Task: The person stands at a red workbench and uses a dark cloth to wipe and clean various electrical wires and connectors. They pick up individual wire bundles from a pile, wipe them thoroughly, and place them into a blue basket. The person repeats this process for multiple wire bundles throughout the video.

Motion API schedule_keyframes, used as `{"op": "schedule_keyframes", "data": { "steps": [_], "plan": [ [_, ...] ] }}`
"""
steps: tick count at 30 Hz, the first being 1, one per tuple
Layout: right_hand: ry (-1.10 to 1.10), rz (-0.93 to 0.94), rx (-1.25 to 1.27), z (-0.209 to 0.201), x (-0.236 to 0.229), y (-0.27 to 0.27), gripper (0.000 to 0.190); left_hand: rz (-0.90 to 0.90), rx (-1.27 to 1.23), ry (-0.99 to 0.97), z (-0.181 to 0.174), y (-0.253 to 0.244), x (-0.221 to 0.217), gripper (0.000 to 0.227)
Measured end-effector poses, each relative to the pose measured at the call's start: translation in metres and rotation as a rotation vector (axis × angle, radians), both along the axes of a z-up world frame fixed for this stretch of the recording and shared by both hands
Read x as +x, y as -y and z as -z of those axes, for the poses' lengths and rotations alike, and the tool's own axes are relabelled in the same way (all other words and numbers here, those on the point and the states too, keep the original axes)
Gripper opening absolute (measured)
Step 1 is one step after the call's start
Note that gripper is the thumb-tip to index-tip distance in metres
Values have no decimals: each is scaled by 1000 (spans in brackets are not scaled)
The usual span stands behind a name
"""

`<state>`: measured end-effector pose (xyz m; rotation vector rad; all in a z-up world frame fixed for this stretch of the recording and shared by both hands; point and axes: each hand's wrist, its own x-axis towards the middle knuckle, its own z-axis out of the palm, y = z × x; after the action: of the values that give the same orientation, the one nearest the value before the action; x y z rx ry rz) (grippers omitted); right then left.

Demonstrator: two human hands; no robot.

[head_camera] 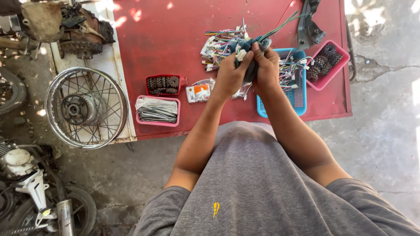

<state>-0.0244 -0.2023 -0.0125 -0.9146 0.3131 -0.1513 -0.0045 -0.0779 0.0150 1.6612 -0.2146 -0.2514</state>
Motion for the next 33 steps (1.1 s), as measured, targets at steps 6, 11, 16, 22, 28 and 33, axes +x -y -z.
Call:
{"op": "schedule_keyframes", "data": {
  "steps": [6, 11, 16, 22, 28, 33],
  "plan": [
    [-53, 82, 48, 0, 4, 8, 24, -53, -335, -144, 27, -1, -2, 26],
    [51, 199, 25, -9, 17, 48, 23, -178, -38, 18, 12, -14, 0, 35],
    [79, 76, 15, -9, 5, 26, 32, -321, -113, 146, 11, -12, 7, 21],
    [-180, -199, -47, 23, -9, 16, 11, -365, -684, -129, 1, -23, 20, 24],
    [-108, -637, -707, -16, -10, 12, 21, -266, -152, 70, 0, -24, 19, 37],
    [-167, -937, -1067, -20, -7, 13, 22, -371, -13, 156, 23, -34, 26, 55]
  ]
}}
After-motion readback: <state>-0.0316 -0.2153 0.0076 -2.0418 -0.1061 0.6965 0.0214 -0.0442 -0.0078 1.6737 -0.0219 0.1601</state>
